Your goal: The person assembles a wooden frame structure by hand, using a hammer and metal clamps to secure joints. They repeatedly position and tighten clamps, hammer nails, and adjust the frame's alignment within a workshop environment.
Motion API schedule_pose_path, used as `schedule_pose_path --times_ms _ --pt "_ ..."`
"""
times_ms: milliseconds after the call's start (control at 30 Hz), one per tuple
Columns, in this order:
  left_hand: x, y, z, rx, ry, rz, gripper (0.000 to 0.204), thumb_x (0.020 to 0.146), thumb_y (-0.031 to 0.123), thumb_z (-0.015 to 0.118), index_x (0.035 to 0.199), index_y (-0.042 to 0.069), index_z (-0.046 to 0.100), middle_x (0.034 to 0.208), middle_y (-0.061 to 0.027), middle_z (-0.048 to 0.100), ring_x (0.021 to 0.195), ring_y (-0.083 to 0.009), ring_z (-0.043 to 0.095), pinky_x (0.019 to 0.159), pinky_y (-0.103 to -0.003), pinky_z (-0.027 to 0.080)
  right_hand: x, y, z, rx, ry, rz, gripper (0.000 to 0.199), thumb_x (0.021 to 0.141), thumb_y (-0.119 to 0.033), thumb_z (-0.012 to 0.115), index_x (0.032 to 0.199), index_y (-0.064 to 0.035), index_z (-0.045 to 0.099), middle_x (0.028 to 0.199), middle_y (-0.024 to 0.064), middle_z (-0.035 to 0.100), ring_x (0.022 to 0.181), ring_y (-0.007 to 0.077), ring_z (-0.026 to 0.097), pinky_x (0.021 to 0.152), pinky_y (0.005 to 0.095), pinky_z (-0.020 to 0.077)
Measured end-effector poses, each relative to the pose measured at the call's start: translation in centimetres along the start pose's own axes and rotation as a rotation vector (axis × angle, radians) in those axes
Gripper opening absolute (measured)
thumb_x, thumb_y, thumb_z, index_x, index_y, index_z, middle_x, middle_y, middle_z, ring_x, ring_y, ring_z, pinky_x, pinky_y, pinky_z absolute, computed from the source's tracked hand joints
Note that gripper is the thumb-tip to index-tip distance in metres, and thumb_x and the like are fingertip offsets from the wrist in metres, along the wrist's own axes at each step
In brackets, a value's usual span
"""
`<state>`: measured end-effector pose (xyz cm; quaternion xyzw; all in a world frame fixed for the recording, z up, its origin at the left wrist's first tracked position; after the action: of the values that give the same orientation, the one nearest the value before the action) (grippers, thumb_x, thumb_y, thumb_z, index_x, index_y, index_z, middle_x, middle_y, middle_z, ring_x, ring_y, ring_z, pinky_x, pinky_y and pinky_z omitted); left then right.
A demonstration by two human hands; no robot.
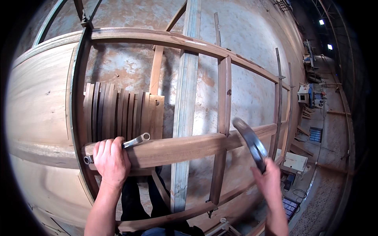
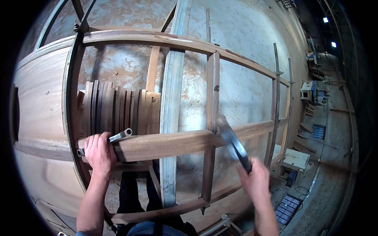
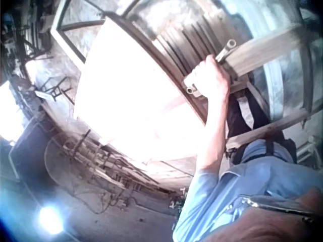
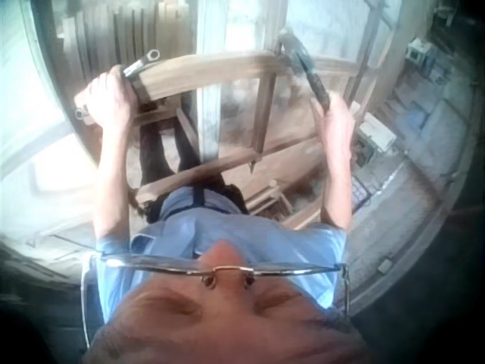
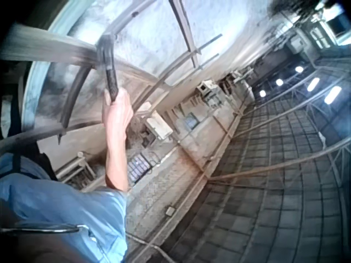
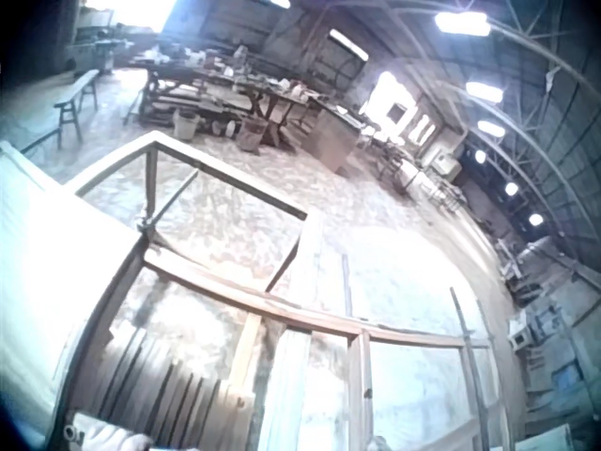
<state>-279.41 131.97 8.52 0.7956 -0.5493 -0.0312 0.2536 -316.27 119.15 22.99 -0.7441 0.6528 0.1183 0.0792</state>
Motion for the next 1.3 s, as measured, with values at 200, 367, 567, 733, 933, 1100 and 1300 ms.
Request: schedule_pose_path --times_ms 200,367,567,733,933,1100,1300 --pt "-0.1 -0.5 0.8 -0.020 -0.038 -0.005 0.026 0.071 0.003 0.056 0.097 0.005 0.058 0.083 -0.0115 0.058 0.078 -0.0293 0.057 0.080 -0.041 0.043 -9.6 4.8 11.3 0.774 -0.226 0.541 0.015 0.081 -0.010 0.072 0.083 -0.0008 0.061 0.065 0.0029 0.061 0.061 0.0090 0.059 0.056 0.0267 0.0485" --pt "-0.1 -0.3 0.9 0.005 -0.047 0.001 0.028 0.071 0.003 0.055 0.098 0.004 0.058 0.084 -0.0122 0.059 0.079 -0.0305 0.057 0.079 -0.042 0.043 -13.1 3.0 15.9 1.069 -0.236 0.634 0.014 0.081 -0.008 0.070 0.085 -0.0009 0.058 0.067 0.0033 0.063 0.058 0.0088 0.060 0.054 0.0258 0.0489" --pt "-0.3 0.2 1.0 0.030 -0.066 0.005 0.029 0.071 0.001 0.054 0.100 0.004 0.057 0.083 -0.0126 0.058 0.080 -0.0322 0.056 0.079 -0.043 0.041 -12.3 -1.6 15.2 0.734 -0.088 0.278 0.041 0.077 -0.013 0.074 0.112 0.0017 0.058 0.096 0.0178 0.065 0.085 0.0298 0.066 0.074 0.0373 0.0517" --pt "-0.7 0.3 1.4 0.064 -0.040 0.036 0.026 0.074 0.001 0.054 0.100 0.004 0.057 0.083 -0.0125 0.057 0.081 -0.0324 0.055 0.078 -0.042 0.040 -12.1 -4.8 17.4 0.743 0.022 0.182 0.049 0.073 -0.010 0.079 0.114 0.0044 0.056 0.101 0.0196 0.064 0.092 0.0291 0.065 0.080 0.0361 0.0519" --pt "-1.0 0.4 1.3 0.108 -0.030 0.051 0.022 0.079 0.001 0.054 0.100 0.003 0.057 0.084 -0.0134 0.057 0.083 -0.0336 0.055 0.079 -0.043 0.041 -12.0 -7.7 20.0 0.788 -0.203 0.193 0.052 0.081 -0.021 0.072 0.123 -0.0012 0.048 0.112 0.0225 0.058 0.103 0.0390 0.058 0.085 0.0435 0.0488" --pt "-1.2 0.1 1.4 0.159 -0.028 0.045 0.022 0.080 0.000 0.054 0.101 0.003 0.057 0.087 -0.0134 0.058 0.085 -0.0331 0.056 0.080 -0.043 0.042 -12.0 -8.3 20.5 0.824 -0.143 0.094 0.054 0.084 -0.026 0.070 0.125 -0.0018 0.045 0.103 0.0214 0.058 0.090 0.0403 0.061 0.074 0.0465 0.0505" --pt "-1.6 -0.6 1.6 0.160 -0.035 0.004 0.024 0.080 0.001 0.054 0.104 0.005 0.057 0.090 -0.0137 0.060 0.089 -0.0340 0.057 0.082 -0.043 0.042 -11.7 -8.6 19.5 0.824 -0.184 0.000 0.058 0.087 -0.030 0.065 0.128 0.0048 0.040 0.101 0.0251 0.058 0.091 0.0414 0.061 0.076 0.0456 0.0515"
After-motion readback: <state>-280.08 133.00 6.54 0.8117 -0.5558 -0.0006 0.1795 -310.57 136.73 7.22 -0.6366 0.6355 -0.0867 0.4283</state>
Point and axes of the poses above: each hand's wrist, its own x-axis towards the middle knuckle, its own z-axis out of the palm, y = z × x, the point moved 8 cm from there along x, towards the middle knuckle
